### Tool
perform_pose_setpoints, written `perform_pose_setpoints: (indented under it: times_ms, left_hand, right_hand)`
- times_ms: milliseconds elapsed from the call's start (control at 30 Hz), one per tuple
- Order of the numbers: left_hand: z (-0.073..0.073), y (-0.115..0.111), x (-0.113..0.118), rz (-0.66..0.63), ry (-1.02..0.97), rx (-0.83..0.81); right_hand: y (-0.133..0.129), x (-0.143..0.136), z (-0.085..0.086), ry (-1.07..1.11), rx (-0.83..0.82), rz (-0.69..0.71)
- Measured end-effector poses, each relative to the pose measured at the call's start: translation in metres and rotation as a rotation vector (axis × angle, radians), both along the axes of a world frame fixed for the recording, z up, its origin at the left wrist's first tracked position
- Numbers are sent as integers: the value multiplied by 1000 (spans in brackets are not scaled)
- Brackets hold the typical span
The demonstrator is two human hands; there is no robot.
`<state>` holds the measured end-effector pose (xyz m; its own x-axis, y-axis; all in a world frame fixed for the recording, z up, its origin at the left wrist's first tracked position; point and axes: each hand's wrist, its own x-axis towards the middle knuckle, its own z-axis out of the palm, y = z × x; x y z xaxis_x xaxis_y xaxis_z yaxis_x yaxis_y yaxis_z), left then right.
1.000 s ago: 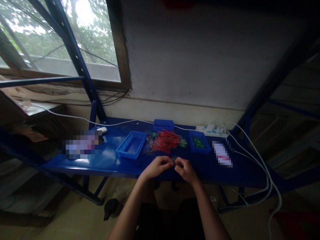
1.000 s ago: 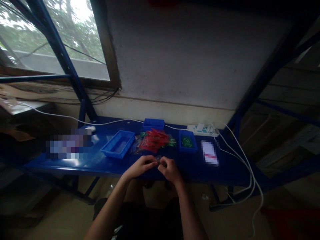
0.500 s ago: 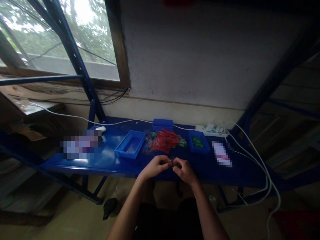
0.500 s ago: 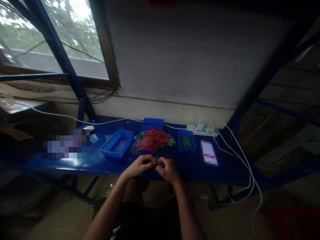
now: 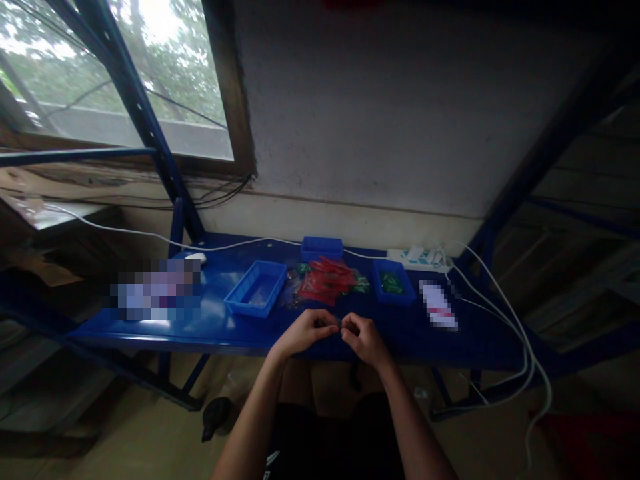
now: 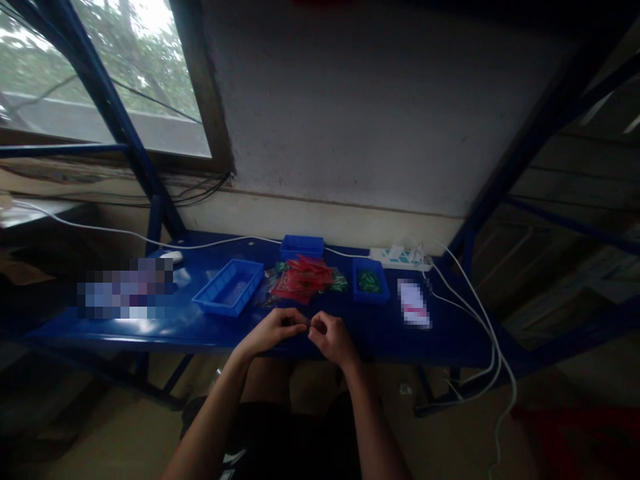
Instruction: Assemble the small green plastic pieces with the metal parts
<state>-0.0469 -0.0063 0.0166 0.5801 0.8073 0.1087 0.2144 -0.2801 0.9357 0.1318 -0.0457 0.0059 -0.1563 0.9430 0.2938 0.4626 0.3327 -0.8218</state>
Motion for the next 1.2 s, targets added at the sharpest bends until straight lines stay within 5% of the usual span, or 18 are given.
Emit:
perform_pose_setpoints:
  times_ms: [233, 1200]
  left_hand:
    - [-4, 0, 1, 123, -66, -10]
    - [-4, 1, 4, 157, -11, 69]
  right_hand:
    - [1, 0, 3, 15, 6, -5]
    - [6, 3, -2, 24, 34, -44]
